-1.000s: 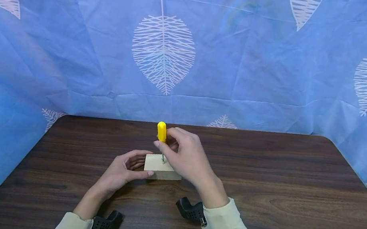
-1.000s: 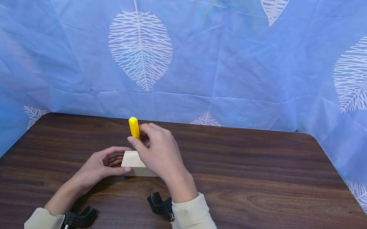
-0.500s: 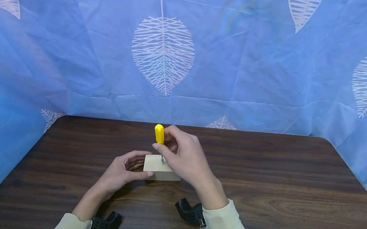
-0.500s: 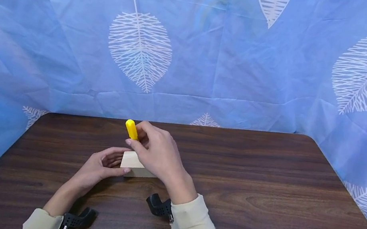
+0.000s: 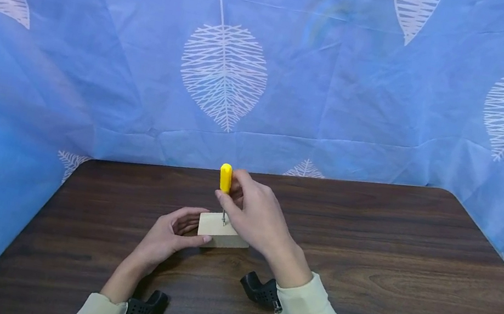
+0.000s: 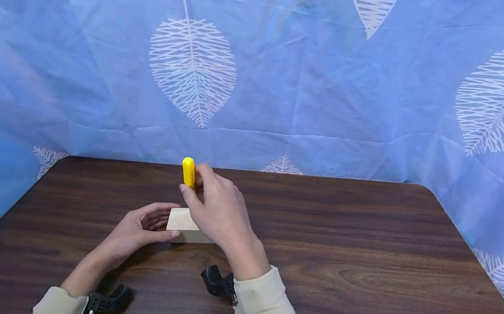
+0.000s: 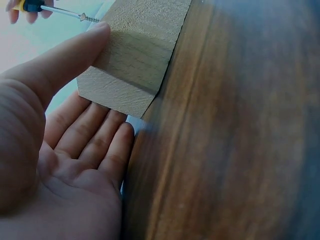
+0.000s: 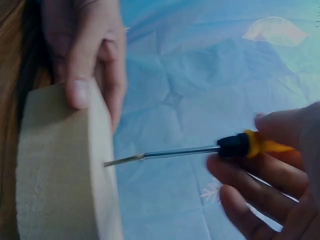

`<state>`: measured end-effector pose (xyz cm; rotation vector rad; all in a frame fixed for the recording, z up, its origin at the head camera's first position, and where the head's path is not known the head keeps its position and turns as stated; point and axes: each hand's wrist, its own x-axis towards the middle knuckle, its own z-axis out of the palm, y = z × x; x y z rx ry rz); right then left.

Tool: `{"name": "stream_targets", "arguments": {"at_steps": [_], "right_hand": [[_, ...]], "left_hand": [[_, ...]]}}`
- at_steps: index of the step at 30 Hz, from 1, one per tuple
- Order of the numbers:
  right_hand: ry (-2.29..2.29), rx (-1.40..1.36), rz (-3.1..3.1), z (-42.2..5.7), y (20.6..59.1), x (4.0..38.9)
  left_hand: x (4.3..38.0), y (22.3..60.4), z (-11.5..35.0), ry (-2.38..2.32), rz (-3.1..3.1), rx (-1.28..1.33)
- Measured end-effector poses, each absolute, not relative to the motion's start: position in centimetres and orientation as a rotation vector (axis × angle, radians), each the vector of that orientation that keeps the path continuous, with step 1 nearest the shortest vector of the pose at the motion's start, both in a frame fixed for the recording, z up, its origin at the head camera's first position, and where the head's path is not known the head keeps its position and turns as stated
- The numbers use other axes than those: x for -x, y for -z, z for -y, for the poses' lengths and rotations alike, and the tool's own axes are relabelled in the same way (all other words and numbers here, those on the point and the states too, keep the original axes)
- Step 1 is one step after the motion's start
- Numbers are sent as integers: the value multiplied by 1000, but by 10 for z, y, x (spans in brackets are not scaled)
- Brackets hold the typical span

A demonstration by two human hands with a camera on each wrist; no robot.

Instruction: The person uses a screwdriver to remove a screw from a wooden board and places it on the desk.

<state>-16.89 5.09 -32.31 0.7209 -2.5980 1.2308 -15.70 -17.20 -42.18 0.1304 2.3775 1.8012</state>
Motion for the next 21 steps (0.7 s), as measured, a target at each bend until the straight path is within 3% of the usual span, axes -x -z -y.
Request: {"name": "stream_targets", "arguments": {"at_steps": [21], "right_hand": [[-1222,-744,2606,-48,321,170]], "left_hand": [[157,422,173,-1788,-2394,-155]]}}
